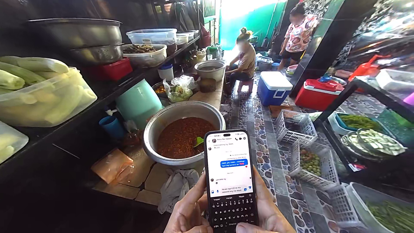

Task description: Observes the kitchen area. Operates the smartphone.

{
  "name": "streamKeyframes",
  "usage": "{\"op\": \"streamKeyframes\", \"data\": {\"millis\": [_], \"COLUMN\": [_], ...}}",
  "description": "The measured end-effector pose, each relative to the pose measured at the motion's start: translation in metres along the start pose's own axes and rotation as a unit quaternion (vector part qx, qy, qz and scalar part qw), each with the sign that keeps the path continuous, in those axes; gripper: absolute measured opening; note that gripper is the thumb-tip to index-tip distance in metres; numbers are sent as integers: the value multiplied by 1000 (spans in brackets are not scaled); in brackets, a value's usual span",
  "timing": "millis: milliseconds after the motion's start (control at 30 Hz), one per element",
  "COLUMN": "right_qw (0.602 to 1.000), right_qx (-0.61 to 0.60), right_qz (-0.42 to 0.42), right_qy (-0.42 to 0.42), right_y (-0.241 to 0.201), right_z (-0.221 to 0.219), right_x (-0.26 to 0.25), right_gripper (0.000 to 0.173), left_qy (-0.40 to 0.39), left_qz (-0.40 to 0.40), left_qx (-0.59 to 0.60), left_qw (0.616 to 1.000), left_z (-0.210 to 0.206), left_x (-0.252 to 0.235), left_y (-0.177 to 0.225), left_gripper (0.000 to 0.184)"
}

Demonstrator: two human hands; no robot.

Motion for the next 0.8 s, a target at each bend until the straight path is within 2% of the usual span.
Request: {"op": "streamKeyframes", "data": {"millis": [167, 600, 800], "right_qw": [999, 999, 999], "right_qx": [42, 39, 28], "right_qz": [8, -5, -14], "right_qy": [0, 12, 40], "right_y": [0, 0, -1], "right_z": [2, 4, 7], "right_x": [3, 4, 6], "right_gripper": [112, 110, 104], "left_qy": [3, 24, 27], "left_qz": [2, -4, 2], "left_qx": [1, -17, -4], "left_qw": [1000, 1000, 1000], "left_z": [1, 0, -3], "left_x": [1, 0, -2], "left_y": [0, -3, -7], "left_gripper": [81, 80, 83]}}
Point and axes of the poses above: each hand's wrist, its own x-axis away from the middle knuckle, its own z-axis out of the back of the hand, y = z × x, the point moved 8 cm from there along -x, towards the middle knuckle, and after that the axes turned 15 degrees about -x, right-handed, at the moved point
